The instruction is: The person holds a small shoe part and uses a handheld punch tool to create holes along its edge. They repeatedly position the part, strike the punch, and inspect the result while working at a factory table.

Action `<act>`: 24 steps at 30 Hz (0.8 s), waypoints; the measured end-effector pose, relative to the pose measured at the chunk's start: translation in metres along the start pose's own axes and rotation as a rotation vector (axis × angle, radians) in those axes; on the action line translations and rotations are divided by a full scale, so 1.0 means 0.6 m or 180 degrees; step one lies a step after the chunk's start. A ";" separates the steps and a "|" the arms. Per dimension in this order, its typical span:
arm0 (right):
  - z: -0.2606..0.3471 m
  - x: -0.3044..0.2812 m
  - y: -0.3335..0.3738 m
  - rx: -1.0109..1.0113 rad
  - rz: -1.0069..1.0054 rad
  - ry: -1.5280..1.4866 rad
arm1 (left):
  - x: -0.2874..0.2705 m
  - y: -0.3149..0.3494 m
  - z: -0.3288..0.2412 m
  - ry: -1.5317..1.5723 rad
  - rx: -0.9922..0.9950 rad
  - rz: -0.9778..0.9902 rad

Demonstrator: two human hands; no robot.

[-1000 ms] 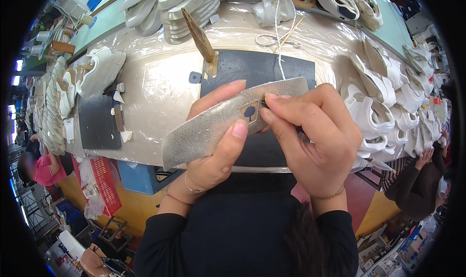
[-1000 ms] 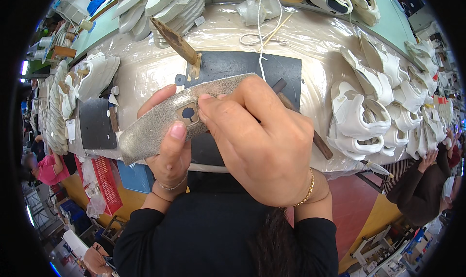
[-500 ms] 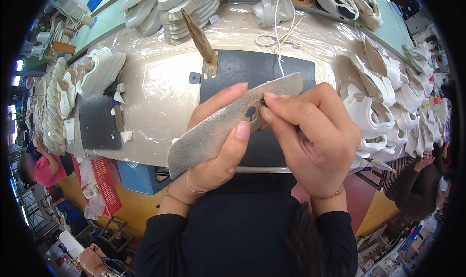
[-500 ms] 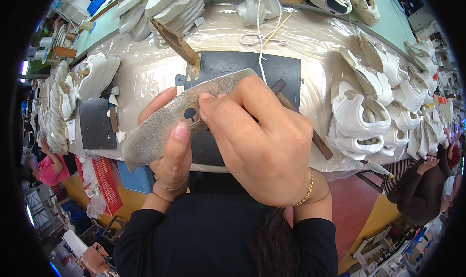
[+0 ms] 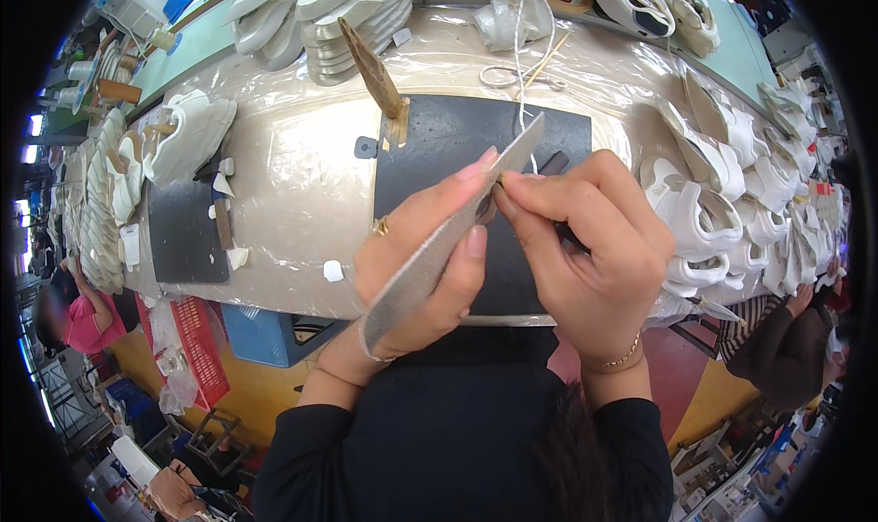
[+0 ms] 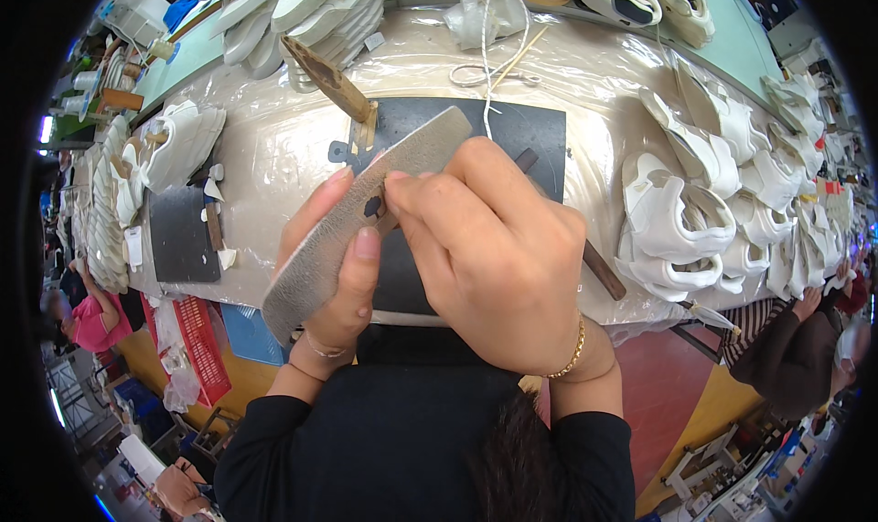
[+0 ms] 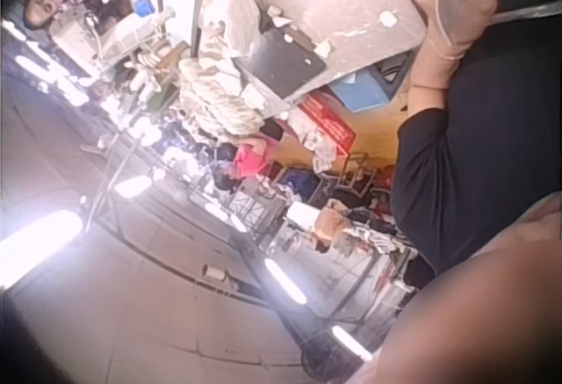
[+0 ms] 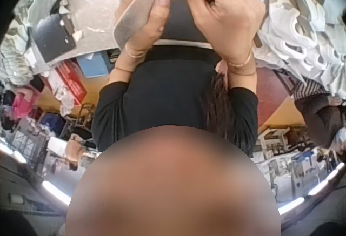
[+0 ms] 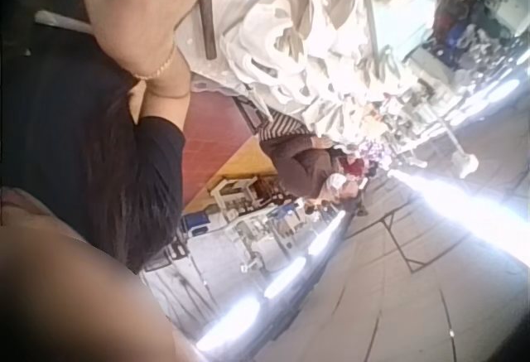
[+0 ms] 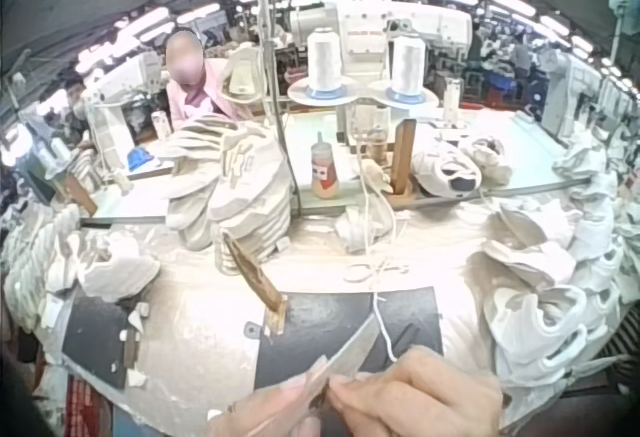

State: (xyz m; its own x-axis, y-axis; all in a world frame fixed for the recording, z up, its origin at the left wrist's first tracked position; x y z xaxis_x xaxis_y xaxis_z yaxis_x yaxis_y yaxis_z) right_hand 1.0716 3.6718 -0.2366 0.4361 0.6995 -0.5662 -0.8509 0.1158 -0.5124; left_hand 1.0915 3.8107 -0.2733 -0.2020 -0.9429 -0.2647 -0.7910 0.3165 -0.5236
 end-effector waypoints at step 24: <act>0.013 -0.017 0.003 0.0133 0.0577 0.0014 | -0.028 0.004 0.020 0.2460 -0.2181 -0.0074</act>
State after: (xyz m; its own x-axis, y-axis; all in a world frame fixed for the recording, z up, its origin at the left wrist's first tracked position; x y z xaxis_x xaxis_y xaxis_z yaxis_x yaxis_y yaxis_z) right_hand 1.0634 3.6702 -0.2268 0.2757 0.7085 -0.6496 -0.9271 0.0174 -0.3745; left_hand 1.1000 3.8287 -0.2795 -0.3068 -0.8339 0.4588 -0.9098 0.3985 0.1159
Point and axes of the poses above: each hand's wrist, its own y-axis away from the middle knuckle, its own x-axis out of the palm, z = x × y, the point moved 4 cm from there along -y, towards the middle knuckle, and after that the axes turned 1 degree about y, right-handed, at the moved point
